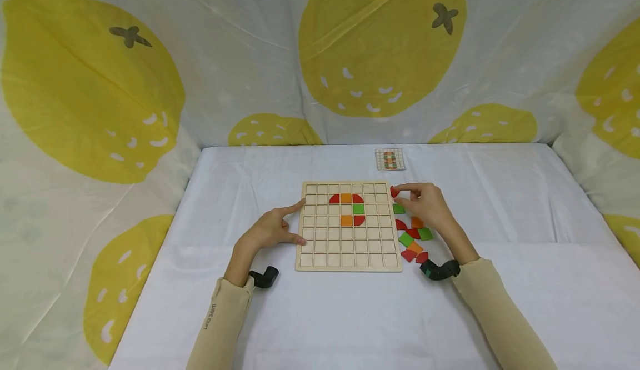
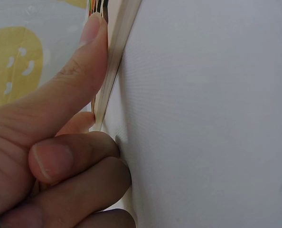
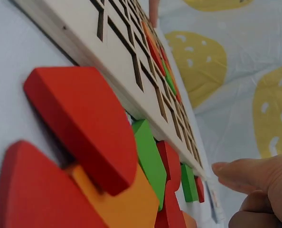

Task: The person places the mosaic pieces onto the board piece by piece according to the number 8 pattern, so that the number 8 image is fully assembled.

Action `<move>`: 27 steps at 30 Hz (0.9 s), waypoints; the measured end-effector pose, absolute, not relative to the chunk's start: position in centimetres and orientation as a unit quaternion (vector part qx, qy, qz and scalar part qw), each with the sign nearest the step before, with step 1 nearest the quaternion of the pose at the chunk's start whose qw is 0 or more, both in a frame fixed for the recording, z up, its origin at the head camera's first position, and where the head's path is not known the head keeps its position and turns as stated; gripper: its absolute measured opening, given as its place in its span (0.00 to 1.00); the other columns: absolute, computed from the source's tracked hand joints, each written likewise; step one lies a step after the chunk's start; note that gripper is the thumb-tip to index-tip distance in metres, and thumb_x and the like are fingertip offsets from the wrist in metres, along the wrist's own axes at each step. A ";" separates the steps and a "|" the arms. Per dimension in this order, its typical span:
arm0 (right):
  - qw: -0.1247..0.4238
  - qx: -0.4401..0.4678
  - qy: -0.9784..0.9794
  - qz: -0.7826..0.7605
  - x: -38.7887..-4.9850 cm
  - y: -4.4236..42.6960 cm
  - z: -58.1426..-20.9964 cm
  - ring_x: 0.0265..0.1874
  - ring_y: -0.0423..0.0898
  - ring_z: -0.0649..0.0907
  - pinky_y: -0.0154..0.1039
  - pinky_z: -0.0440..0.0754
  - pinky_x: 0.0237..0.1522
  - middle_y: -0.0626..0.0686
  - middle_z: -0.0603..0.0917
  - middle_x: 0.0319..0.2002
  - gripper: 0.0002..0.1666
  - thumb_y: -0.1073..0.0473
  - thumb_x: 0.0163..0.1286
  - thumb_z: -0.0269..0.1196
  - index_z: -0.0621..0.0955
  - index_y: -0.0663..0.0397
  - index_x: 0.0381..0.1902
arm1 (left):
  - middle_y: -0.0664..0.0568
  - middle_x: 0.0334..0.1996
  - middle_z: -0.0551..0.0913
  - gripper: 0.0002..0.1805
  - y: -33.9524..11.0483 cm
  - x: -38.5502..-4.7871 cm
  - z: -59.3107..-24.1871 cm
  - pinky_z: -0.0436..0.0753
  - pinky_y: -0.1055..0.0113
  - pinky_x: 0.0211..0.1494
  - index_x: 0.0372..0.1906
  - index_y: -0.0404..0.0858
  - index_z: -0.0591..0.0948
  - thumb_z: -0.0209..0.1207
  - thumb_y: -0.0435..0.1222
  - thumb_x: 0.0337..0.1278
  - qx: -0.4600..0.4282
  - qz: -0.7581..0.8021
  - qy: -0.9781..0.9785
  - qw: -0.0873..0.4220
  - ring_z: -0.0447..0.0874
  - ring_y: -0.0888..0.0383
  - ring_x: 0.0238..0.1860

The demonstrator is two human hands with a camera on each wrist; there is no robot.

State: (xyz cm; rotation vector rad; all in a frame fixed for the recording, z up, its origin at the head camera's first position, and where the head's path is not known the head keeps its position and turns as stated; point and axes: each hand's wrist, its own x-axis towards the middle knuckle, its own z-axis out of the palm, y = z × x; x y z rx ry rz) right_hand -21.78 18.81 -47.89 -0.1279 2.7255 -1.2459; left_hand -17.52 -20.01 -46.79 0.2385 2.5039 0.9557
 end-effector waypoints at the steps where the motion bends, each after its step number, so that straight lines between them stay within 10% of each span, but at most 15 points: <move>1: 0.071 -0.040 0.907 -0.414 -21.8 18.9 -47.9 0.16 0.46 0.64 0.34 0.57 0.19 0.49 0.64 0.19 0.18 0.55 0.72 0.69 0.87 0.53 0.57 | 0.58 0.16 0.59 0.60 -20.0 -17.5 -46.8 0.62 0.68 0.29 0.82 0.57 0.59 0.80 0.48 0.44 0.088 0.346 0.907 0.222 0.56 0.61 0.20; 27: 0.101 -0.069 0.905 -0.408 -22.5 21.0 -48.2 0.20 0.45 0.66 0.36 0.62 0.25 0.46 0.63 0.18 0.17 0.54 0.68 0.72 0.89 0.52 0.53 | 0.58 0.15 0.60 0.60 -19.9 -17.5 -46.6 0.62 0.68 0.29 0.82 0.56 0.58 0.80 0.47 0.44 0.085 0.344 0.907 0.227 0.57 0.62 0.19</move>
